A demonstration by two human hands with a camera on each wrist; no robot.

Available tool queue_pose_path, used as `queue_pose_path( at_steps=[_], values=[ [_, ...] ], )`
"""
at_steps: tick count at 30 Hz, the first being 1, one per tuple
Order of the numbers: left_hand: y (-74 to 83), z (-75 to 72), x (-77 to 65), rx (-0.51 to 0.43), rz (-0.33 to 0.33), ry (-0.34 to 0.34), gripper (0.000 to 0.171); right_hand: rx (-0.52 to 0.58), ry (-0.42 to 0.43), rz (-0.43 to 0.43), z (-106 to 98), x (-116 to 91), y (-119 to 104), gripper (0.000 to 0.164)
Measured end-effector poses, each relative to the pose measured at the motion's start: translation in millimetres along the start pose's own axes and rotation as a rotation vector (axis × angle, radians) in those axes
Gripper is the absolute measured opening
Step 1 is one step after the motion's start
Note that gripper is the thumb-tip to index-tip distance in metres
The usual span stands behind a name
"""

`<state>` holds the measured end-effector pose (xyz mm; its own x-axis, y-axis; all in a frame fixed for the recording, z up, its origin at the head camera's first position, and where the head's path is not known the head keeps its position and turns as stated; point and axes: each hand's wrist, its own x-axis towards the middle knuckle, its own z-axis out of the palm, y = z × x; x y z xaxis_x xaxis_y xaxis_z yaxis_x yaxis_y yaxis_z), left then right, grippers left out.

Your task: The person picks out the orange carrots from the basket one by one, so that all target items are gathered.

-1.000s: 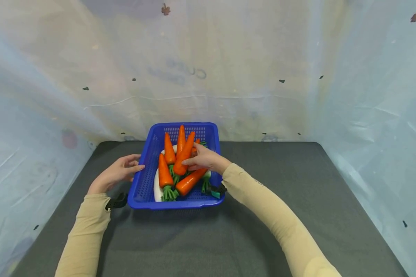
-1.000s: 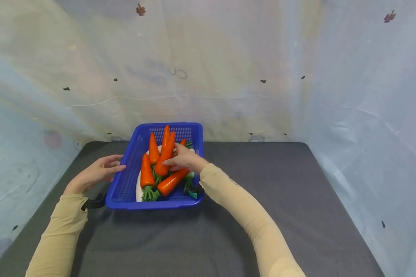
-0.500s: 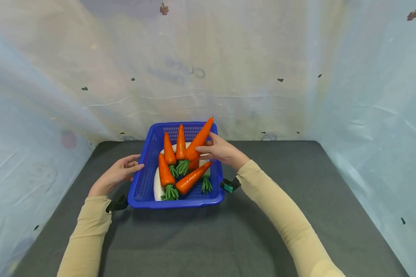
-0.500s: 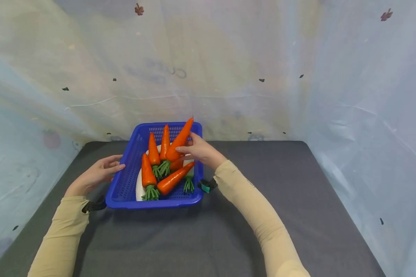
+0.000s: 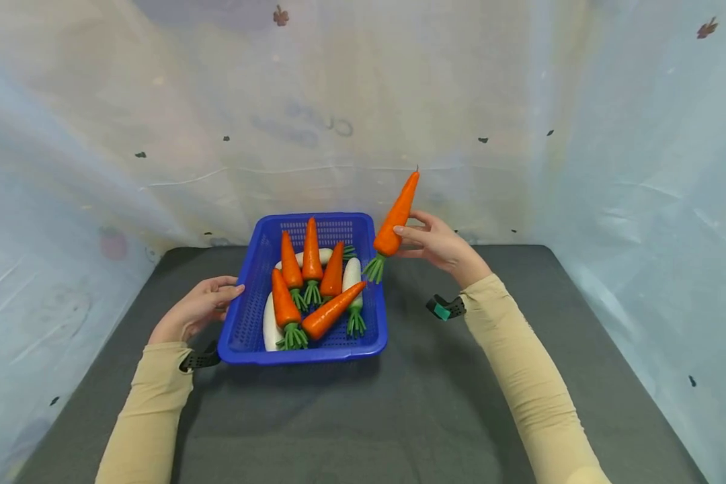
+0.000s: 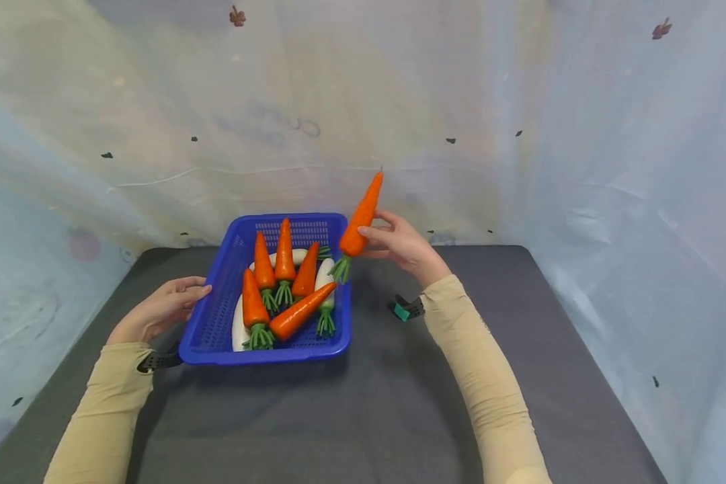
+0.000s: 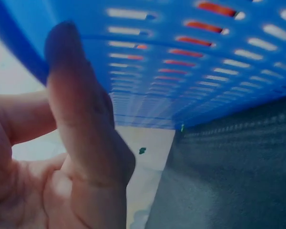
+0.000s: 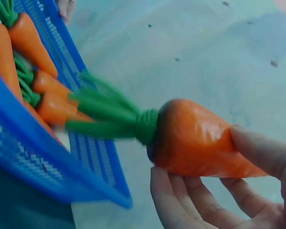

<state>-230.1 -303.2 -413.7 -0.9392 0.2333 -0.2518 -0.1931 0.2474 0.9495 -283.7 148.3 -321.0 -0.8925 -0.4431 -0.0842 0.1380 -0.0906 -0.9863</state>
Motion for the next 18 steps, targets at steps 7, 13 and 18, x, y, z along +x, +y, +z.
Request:
queue_pose_path(
  at_steps=[7,13,18],
  values=[
    [-1.3,2.7,2.0,-0.022,0.003,0.013,0.055,0.036,0.085,0.031,-31.3,-9.5,5.6,0.061],
    [0.4,4.5,1.8,-0.008,0.005,0.053,0.052,-0.007,0.105,0.091,-55.1,-11.9,28.9,0.067],
    [1.2,5.7,0.1,0.004,-0.002,0.073,0.053,-0.04,0.14,0.171,-68.8,-13.0,51.8,0.069]
  ],
)
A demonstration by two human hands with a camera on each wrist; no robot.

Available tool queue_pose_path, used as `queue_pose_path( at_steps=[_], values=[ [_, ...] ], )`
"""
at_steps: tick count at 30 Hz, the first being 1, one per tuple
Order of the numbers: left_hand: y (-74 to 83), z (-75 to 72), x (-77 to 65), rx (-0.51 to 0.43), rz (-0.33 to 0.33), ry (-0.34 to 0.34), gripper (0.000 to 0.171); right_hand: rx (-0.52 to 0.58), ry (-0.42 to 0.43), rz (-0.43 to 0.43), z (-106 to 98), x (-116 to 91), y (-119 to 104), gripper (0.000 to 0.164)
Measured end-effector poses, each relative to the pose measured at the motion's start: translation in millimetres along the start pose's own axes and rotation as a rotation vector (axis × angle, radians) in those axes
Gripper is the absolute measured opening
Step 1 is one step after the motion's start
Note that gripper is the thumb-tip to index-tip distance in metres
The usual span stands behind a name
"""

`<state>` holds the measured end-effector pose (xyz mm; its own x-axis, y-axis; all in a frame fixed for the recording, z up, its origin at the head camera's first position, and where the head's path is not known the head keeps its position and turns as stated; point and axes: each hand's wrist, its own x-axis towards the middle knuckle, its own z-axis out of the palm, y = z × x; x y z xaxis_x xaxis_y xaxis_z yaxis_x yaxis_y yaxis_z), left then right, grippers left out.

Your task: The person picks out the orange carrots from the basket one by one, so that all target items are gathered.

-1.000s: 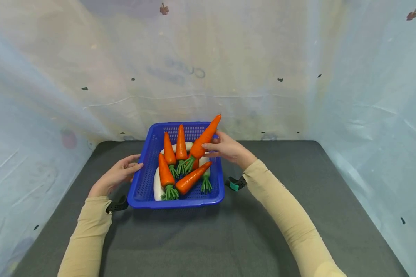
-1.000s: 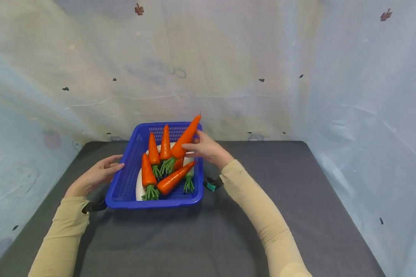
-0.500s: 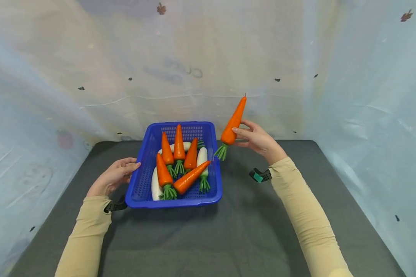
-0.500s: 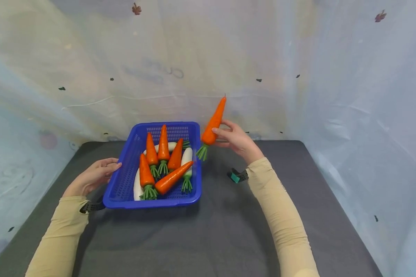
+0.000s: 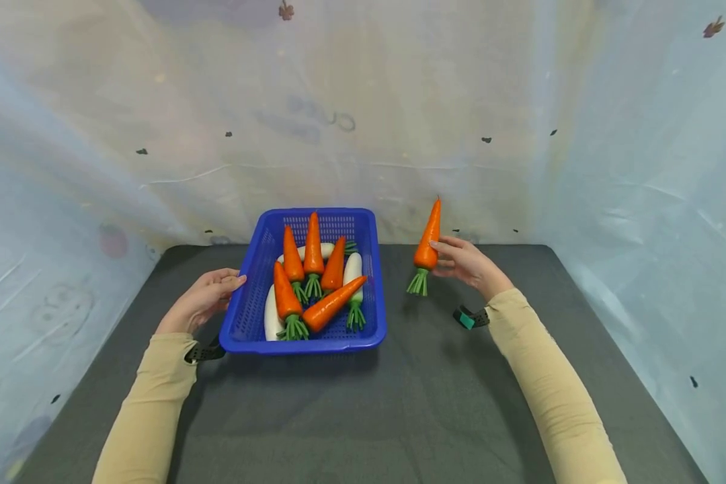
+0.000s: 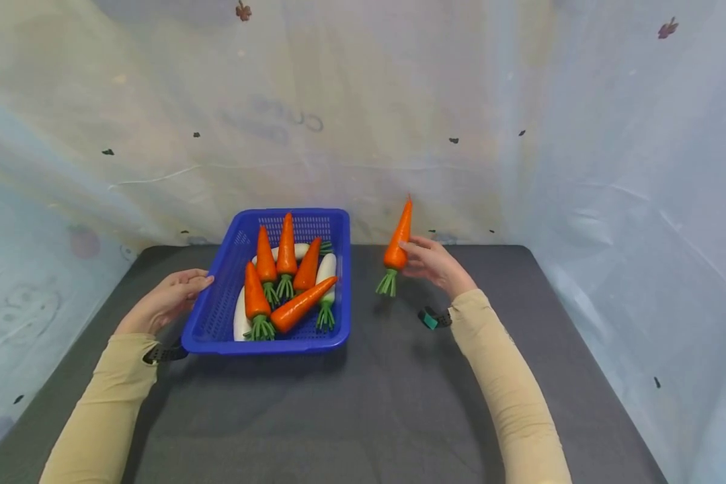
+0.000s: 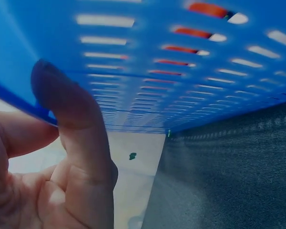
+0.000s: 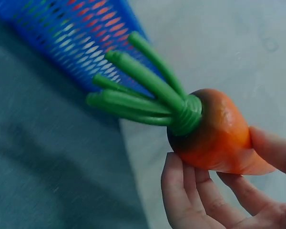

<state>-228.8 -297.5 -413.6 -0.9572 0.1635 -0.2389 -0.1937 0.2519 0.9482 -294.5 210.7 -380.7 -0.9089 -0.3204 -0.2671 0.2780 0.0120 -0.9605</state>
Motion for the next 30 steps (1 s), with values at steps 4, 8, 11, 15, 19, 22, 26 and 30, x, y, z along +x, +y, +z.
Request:
queue_pose_path(
  at_steps=[4,8,11,15,19,22,26,30],
  values=[
    [2.5,-0.2,0.6,0.024,-0.005,-0.008,0.055,-0.079,0.002,0.059,-6.1,5.5,15.8,0.068],
    [4.8,-0.3,-0.1,0.059,-0.008,0.003,0.056,-0.169,-0.015,0.101,-8.3,12.3,29.2,0.069],
    [5.4,-0.1,-0.4,0.065,-0.011,0.009,0.058,-0.194,-0.007,0.115,-7.9,16.2,36.6,0.069],
    [3.7,0.6,0.7,0.055,-0.013,0.012,0.06,-0.21,0.004,0.132,-6.7,20.0,43.9,0.066],
    [1.2,0.6,2.0,0.049,-0.021,0.02,0.059,-0.253,0.006,0.133,-5.3,21.1,48.2,0.065],
    [0.7,1.1,1.4,0.051,-0.024,0.032,0.06,-0.296,0.007,0.13,-4.1,21.0,50.5,0.065],
    [-0.6,2.6,-1.6,0.061,-0.023,0.055,0.064,-0.329,-0.005,0.14,-2.5,20.8,52.8,0.067],
    [-3.5,5.1,-4.1,0.054,-0.008,0.068,0.065,-0.352,-0.013,0.143,-0.5,20.6,52.6,0.068]
  ],
)
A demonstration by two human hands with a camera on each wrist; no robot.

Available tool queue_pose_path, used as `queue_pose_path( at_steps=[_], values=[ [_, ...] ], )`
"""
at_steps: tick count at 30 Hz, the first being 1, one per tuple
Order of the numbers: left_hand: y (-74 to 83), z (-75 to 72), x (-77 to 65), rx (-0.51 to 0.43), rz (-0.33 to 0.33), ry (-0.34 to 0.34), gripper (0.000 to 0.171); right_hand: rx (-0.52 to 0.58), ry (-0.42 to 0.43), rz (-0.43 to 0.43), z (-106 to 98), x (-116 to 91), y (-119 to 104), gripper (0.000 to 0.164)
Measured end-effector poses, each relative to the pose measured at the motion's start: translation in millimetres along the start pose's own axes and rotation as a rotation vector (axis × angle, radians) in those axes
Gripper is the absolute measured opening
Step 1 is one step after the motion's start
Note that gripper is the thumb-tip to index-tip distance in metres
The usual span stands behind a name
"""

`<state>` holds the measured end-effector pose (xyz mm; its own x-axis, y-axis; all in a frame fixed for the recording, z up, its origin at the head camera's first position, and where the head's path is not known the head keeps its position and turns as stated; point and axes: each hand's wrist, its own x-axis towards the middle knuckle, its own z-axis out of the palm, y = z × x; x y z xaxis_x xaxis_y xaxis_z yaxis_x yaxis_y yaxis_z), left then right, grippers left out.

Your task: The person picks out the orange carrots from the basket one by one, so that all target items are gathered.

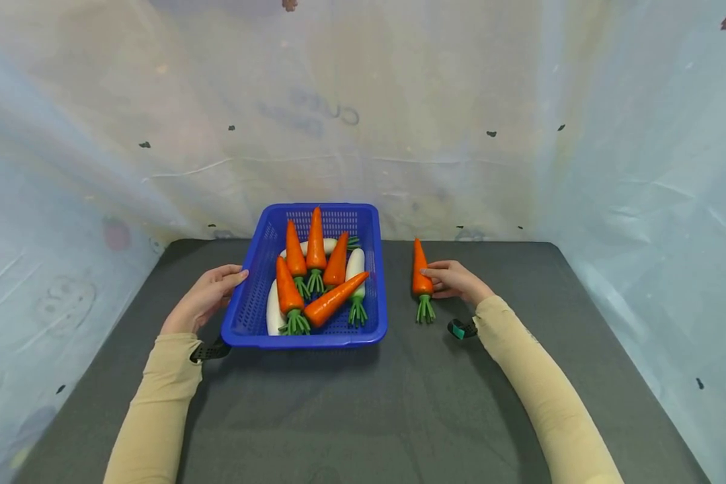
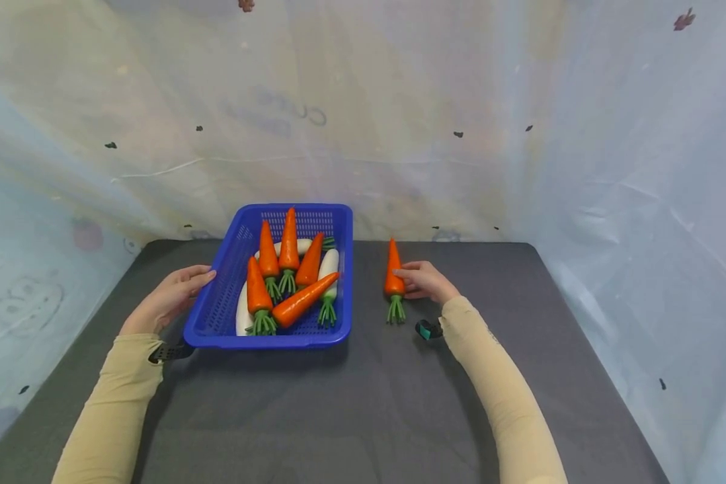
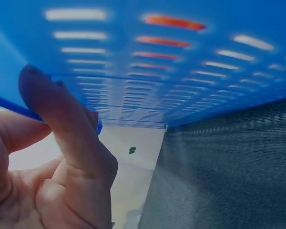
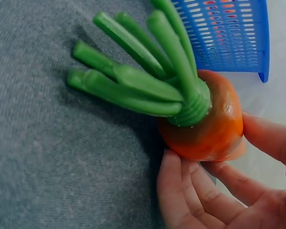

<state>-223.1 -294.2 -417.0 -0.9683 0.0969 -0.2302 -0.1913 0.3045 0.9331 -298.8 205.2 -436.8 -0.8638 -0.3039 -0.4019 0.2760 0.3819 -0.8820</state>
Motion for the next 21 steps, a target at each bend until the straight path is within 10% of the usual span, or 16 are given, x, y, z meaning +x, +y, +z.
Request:
queue_pose_path(
  at_steps=[21],
  values=[
    [0.6,-1.6,-19.8,-0.207,-0.027,-0.023,0.059,-0.076,0.035,0.002,11.9,3.0,-5.6,0.064]
  ],
)
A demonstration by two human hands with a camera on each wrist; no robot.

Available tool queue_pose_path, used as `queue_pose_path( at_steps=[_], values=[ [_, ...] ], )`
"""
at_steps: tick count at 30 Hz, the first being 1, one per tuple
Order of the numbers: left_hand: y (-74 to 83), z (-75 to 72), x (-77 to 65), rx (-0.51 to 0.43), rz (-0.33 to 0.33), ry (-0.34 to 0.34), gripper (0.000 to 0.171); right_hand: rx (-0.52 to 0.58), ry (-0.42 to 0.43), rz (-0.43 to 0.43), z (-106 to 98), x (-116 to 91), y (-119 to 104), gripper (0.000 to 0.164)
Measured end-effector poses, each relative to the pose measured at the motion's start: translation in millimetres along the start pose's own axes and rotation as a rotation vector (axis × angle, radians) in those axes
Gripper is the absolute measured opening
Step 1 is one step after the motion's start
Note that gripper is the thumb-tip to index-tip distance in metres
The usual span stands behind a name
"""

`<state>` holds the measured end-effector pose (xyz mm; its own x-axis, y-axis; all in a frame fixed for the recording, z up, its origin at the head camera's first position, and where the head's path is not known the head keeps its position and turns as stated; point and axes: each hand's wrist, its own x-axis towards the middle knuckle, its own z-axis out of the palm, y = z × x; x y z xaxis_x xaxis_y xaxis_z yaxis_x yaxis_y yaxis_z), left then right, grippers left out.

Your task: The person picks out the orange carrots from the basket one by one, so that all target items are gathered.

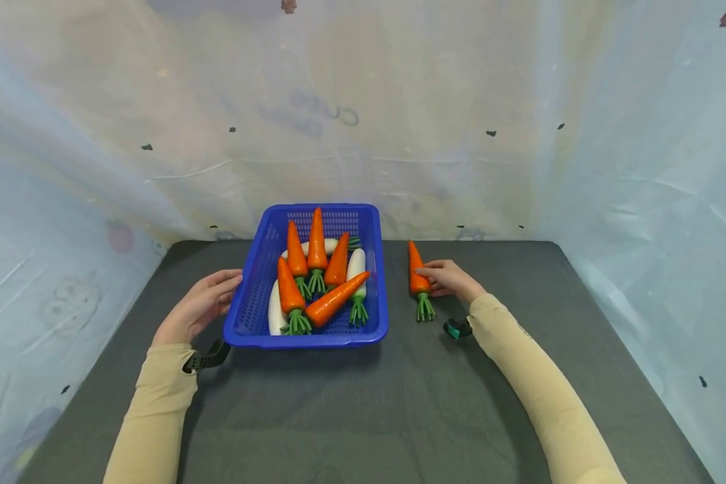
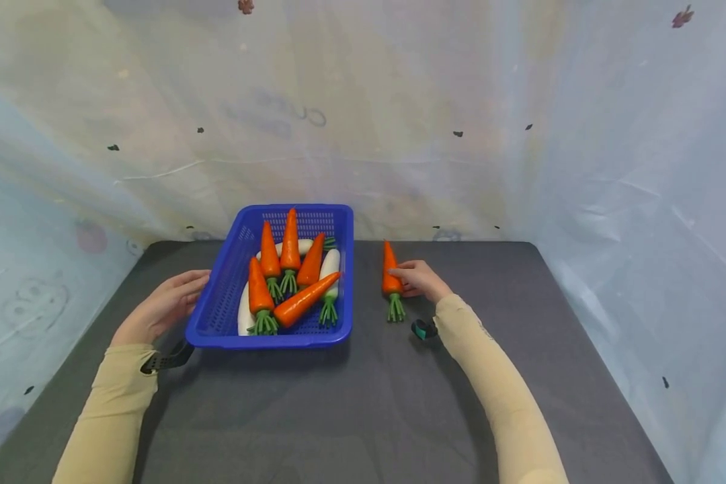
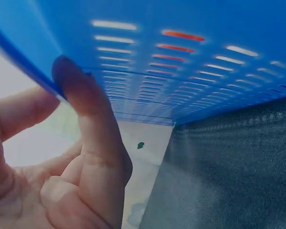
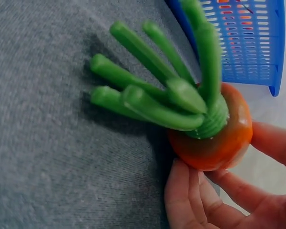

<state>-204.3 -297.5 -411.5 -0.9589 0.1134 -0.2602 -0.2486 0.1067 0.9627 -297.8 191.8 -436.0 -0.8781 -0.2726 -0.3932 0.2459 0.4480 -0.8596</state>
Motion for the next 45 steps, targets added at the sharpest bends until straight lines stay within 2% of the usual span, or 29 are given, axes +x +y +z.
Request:
queue_pose_path(
  at_steps=[4,10,20,30,39,45],
  values=[
    [-7.3,-5.3,-1.4,0.039,0.018,-0.031,0.068,-0.005,0.001,-0.02,1.7,-1.5,2.9,0.059],
    [-9.4,-8.7,-7.3,0.079,0.051,-0.082,0.067,0.017,0.017,-0.02,0.5,-3.5,4.9,0.054],
    [-8.2,-5.7,-11.8,0.145,0.06,-0.061,0.071,0.025,0.008,-0.013,-5.4,-6.3,5.4,0.049],
    [-8.1,-6.7,-10.0,0.168,0.063,-0.044,0.072,0.031,0.004,-0.003,-15.6,-13.2,-0.4,0.048],
    [-6.7,-7.3,-11.0,0.19,0.065,-0.043,0.072,0.155,0.029,-0.038,-26.9,-17.1,-28.3,0.054],
    [-5.4,-6.4,-12.0,0.213,0.062,-0.043,0.073,0.197,-0.032,-0.109,-24.4,-20.0,-54.7,0.057]
  ],
)
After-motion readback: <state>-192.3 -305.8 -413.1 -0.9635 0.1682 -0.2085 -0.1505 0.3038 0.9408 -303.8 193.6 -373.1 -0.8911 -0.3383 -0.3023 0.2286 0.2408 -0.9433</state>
